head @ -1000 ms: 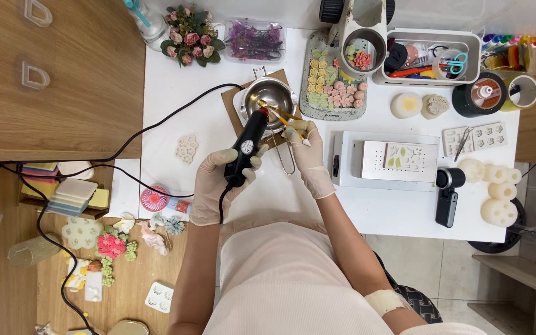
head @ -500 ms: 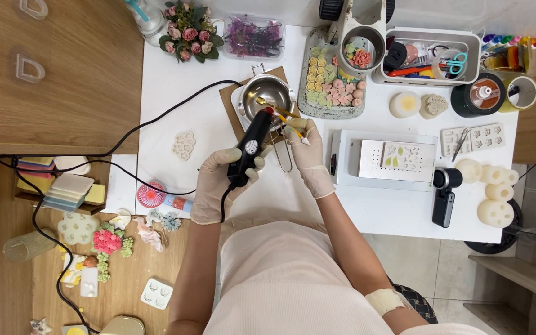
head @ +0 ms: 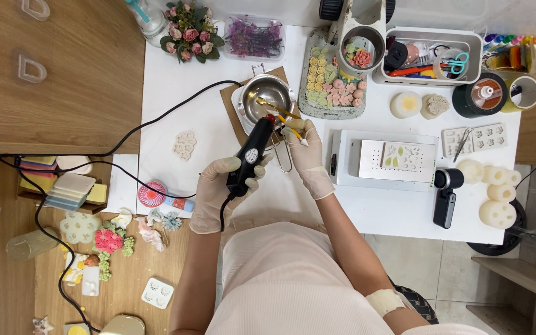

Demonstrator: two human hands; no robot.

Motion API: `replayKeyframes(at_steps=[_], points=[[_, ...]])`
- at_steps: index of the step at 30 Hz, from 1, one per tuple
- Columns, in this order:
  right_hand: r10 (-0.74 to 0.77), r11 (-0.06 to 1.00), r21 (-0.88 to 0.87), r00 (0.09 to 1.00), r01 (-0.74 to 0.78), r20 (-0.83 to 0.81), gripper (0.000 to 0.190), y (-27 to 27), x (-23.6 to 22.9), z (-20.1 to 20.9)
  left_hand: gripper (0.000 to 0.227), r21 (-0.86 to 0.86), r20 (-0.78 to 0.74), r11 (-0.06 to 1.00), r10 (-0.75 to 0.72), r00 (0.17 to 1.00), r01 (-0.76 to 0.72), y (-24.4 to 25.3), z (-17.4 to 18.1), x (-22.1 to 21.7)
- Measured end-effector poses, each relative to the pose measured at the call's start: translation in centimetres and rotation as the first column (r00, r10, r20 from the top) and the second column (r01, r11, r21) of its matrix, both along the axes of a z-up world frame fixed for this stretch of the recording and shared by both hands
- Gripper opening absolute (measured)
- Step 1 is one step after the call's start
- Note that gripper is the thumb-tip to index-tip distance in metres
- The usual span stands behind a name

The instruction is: The person is cleaning and refining small wax decorations using a sculpting tool and a heat gun.

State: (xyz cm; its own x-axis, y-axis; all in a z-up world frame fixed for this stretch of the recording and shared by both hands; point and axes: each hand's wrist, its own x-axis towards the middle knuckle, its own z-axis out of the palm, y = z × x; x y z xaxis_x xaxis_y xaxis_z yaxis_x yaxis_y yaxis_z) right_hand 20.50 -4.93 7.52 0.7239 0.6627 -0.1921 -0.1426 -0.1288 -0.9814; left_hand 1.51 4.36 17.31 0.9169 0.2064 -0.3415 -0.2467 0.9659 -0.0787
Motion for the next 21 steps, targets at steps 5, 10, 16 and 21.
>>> replayKeyframes(at_steps=[5,10,16,21], points=[[0.002,1.0,0.0,1.0,-0.002,-0.012,0.012,-0.2,0.3,0.6,0.074,-0.006,-0.008,1.0,0.025,1.0,-0.025,0.7,0.4,0.0],[0.007,1.0,-0.01,0.999,-0.007,-0.033,0.011,-0.1,0.5,0.7,0.075,0.03,-0.044,0.997,0.075,0.996,-0.073,0.9,0.9,0.2],[0.026,1.0,0.008,1.0,-0.026,0.008,0.015,0.0,0.6,0.6,0.076,0.009,0.014,0.999,0.043,0.999,-0.043,0.6,1.0,0.6],[0.012,1.0,0.017,1.0,-0.012,0.009,0.013,0.0,0.6,0.0,0.075,-0.035,0.048,0.999,0.039,0.998,-0.037,0.7,0.3,0.6]])
